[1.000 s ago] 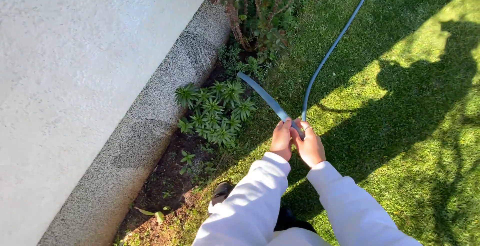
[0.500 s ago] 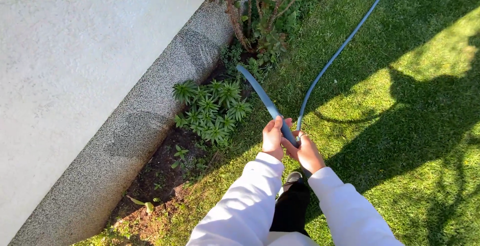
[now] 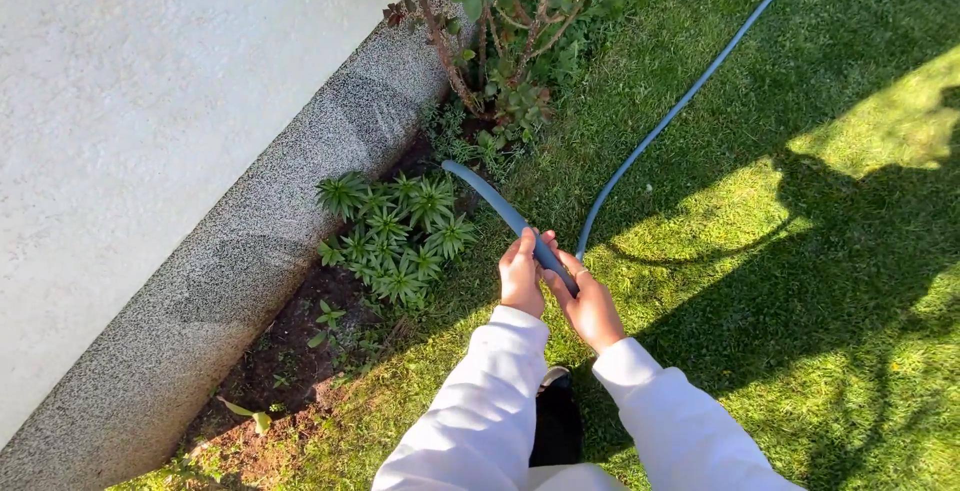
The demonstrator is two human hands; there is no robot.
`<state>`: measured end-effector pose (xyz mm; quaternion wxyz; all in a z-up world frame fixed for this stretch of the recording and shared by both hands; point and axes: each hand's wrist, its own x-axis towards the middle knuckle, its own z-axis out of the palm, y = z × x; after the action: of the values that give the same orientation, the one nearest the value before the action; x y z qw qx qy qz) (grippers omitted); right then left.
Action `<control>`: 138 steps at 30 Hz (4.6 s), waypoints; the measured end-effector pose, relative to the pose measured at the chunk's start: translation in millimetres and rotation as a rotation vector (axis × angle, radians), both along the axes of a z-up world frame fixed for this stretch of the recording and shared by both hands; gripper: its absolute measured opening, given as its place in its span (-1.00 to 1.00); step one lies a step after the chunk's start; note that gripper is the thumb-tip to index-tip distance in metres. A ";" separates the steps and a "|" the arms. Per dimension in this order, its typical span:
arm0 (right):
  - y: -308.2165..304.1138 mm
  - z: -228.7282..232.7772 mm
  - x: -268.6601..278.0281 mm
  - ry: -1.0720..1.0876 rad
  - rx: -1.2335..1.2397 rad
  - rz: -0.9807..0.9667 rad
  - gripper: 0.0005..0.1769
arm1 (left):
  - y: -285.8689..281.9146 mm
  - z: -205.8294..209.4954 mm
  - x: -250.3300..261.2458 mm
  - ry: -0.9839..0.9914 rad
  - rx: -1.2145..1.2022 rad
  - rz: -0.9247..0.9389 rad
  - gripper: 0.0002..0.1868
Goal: The person waters outdoor plants using a blue garden hose. They direct water at the base of small plants along a wall and then move to water shrubs and ground cover in a grassy garden area.
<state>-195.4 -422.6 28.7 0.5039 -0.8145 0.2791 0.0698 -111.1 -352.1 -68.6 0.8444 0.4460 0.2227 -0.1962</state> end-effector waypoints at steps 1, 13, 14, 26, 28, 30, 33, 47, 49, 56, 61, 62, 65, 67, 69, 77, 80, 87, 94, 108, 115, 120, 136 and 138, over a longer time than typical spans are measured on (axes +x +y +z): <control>-0.5 5.9 1.4 0.000 -0.001 0.004 -0.47 | -5.2 3.9 1.2 0.000 -0.001 0.004 -0.58; -34.4 0.1 20.5 0.051 0.052 -0.098 -0.45 | -40.4 18.0 17.3 -0.036 0.020 -0.067 -0.57; -36.3 11.1 20.1 0.030 0.068 -0.083 -0.45 | -44.3 8.4 17.6 -0.024 0.024 -0.064 -0.59; -99.3 -9.5 37.5 -0.052 0.137 0.150 -0.43 | -101.8 46.3 17.3 -0.011 -0.063 0.126 -0.60; -115.7 -22.5 34.8 -0.066 0.154 0.187 -0.43 | -114.1 53.1 7.4 -0.013 -0.038 0.149 -0.59; -139.1 -15.9 27.7 -0.072 0.112 0.221 -0.41 | -127.4 61.0 -2.6 -0.041 -0.053 0.184 -0.61; -149.3 21.0 11.1 -0.034 0.154 0.244 -0.39 | -142.8 64.6 -16.7 -0.049 -0.053 0.261 -0.62; -174.2 1.7 -21.7 -0.215 0.104 0.589 -0.56 | -151.0 56.5 -83.4 -0.101 -0.058 0.624 -0.52; -171.9 2.5 -29.8 -0.191 0.111 0.650 -0.57 | -148.3 59.7 -97.8 -0.090 -0.029 0.665 -0.50; -143.3 -10.2 -65.6 -0.174 0.145 0.791 -0.57 | -121.4 42.5 -151.2 -0.131 -0.084 0.904 -0.45; -119.8 -46.8 -79.4 -0.184 0.142 0.936 -0.59 | -95.9 25.7 -176.8 -0.163 -0.094 1.069 -0.48; -114.6 -53.4 -87.1 -0.168 0.161 0.946 -0.59 | -90.9 31.5 -189.1 -0.169 -0.094 1.075 -0.46; -98.8 -38.3 -111.7 -0.104 0.283 0.949 -0.59 | -77.7 49.8 -214.0 -0.184 -0.074 1.102 -0.47; -84.8 -27.2 -126.2 -0.060 0.391 0.938 -0.59 | -66.2 59.5 -230.9 -0.199 -0.046 1.118 -0.50; -72.9 -27.9 -138.1 -0.204 0.215 1.009 -0.57 | -57.6 64.6 -251.2 -0.201 0.023 1.114 -0.48; -32.3 56.9 -225.2 -0.019 -0.065 1.198 -0.51 | -16.7 31.2 -328.5 -0.191 -0.057 1.205 -0.67; -26.1 34.9 -250.0 0.029 -0.318 1.250 -0.45 | -2.3 13.5 -357.6 -0.175 -0.067 1.209 -0.72; -27.2 91.5 -342.9 0.092 -0.310 1.310 -0.38 | 4.0 26.2 -440.8 -0.054 -0.059 1.100 -0.70; -49.7 68.3 -388.1 -0.013 -0.180 1.268 -0.41 | -3.3 10.9 -497.4 -0.032 -0.065 1.031 -0.66; -126.3 46.2 -427.4 0.111 -0.259 1.215 -0.44 | -79.3 6.0 -544.1 -0.028 -0.017 0.958 -0.57; -185.8 64.2 -474.8 0.136 -0.280 1.233 -0.42 | -140.2 5.8 -587.6 -0.038 0.008 0.985 -0.65; -209.0 66.3 -513.3 0.194 -0.313 1.330 -0.41 | -171.1 0.6 -640.1 0.051 0.009 1.028 -0.62; -195.1 64.4 -634.0 0.171 -0.430 1.490 -0.27 | -171.0 -22.7 -765.6 -0.009 -0.025 1.264 -0.61; -188.8 63.5 -654.4 0.151 -0.496 1.506 -0.24 | -163.8 -28.6 -783.5 0.012 -0.035 1.271 -0.61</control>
<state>-849.8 -611.3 92.3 0.1049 -0.8656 -0.3057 0.3826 -894.6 -515.9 -97.1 0.8019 0.2119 0.4454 0.3373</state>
